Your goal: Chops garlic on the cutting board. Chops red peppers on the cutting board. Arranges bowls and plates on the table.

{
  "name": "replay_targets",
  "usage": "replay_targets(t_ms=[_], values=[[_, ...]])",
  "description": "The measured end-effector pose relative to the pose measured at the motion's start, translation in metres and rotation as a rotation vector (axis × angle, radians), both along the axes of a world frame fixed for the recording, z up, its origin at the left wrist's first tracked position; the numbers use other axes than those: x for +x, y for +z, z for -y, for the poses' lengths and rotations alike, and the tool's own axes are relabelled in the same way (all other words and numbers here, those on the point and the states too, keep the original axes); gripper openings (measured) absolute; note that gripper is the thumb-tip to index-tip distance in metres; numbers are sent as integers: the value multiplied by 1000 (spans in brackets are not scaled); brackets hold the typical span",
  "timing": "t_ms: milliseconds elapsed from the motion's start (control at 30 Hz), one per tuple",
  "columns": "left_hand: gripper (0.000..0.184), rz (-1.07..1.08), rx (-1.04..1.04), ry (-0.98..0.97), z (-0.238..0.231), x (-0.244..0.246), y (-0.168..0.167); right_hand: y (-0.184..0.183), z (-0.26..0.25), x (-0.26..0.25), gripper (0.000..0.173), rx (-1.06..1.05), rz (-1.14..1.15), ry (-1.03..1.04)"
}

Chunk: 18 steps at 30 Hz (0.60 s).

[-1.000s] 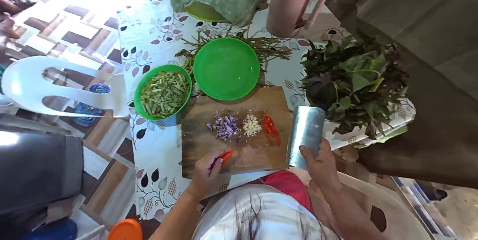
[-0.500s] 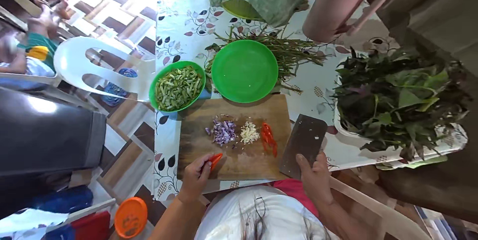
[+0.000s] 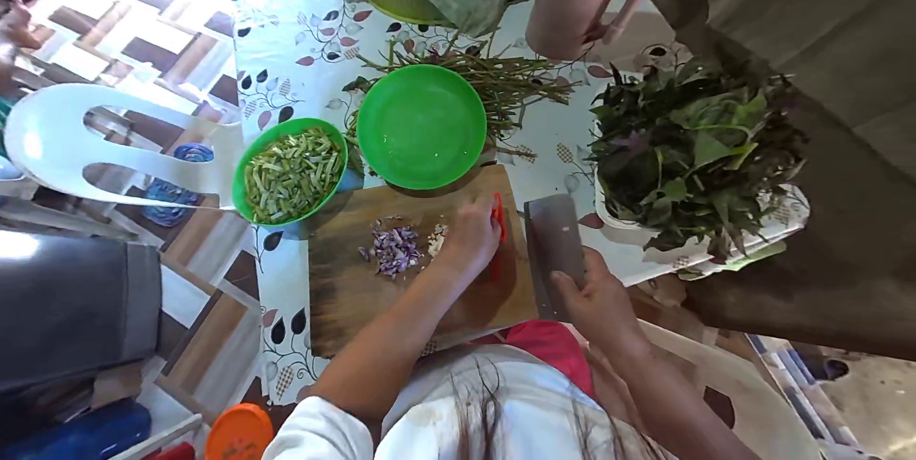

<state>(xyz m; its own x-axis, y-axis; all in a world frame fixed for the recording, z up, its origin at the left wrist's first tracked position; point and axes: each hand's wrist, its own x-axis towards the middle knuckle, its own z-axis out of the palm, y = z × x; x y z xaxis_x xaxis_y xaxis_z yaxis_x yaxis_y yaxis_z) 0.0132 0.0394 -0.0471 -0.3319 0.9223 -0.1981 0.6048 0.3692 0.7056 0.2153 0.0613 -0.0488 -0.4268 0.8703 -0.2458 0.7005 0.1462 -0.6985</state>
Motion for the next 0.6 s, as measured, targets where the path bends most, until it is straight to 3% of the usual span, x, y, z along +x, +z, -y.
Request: replay_targets(t_ms=[133, 300, 433, 600], values=[[27, -8, -210, -93, -17, -2, 3, 12, -10, -12, 46, -72, 228, 116], [20, -308, 237, -359, 7, -26, -18, 30, -15, -23, 47, -91, 417, 195], [26, -419, 138, -581, 3, -27, -31, 42, -17, -37, 57, -12, 505, 267], [25, -390, 133, -565, 5, -21, -41, 45, -21, -58, 70, 11, 612, 397]])
